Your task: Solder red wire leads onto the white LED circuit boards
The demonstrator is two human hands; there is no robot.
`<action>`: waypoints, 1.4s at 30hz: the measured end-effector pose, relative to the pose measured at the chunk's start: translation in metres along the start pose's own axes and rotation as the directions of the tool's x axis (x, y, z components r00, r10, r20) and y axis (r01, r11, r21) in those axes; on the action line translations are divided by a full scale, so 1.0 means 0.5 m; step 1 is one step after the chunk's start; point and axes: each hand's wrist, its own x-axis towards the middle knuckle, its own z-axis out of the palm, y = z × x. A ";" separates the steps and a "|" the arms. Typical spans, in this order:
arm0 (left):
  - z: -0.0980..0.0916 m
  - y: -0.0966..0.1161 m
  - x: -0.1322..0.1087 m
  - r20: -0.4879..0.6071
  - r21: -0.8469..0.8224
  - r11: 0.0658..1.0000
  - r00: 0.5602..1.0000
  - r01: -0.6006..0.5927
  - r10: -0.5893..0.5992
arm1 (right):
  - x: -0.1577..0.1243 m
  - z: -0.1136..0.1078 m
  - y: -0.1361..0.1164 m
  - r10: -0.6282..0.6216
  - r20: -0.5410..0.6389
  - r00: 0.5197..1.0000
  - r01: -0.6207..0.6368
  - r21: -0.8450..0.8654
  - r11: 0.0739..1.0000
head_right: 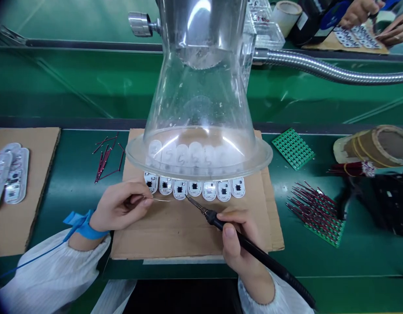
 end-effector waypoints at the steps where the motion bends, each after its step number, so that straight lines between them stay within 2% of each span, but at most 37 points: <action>1: 0.000 0.000 0.000 0.008 0.003 1.000 1.000 0.004 -0.004 | 0.001 0.001 0.000 -0.004 0.005 1.000 0.004 -0.001 1.000; 8: -0.001 0.001 -0.002 0.004 0.024 1.000 1.000 0.013 -0.013 | 0.010 0.005 -0.001 -0.032 0.057 0.998 0.032 0.004 0.999; 15: -0.001 -0.001 -0.002 -0.004 0.010 1.000 1.000 -0.004 0.004 | 0.009 0.003 -0.003 -0.016 0.044 0.999 0.018 -0.032 0.999; 31: 0.000 0.000 0.000 -0.001 0.010 1.000 1.000 0.002 -0.002 | 0.003 0.001 0.001 -0.013 0.049 0.999 0.011 0.040 0.999; 37: 0.001 -0.003 -0.003 -0.002 0.022 1.000 1.000 0.017 -0.017 | 0.005 -0.001 0.005 -0.028 0.126 0.992 0.026 0.016 1.000; 42: 0.000 -0.003 -0.006 -0.005 0.008 1.000 1.000 0.024 -0.024 | 0.004 -0.001 0.004 -0.021 0.098 0.995 0.015 0.053 0.998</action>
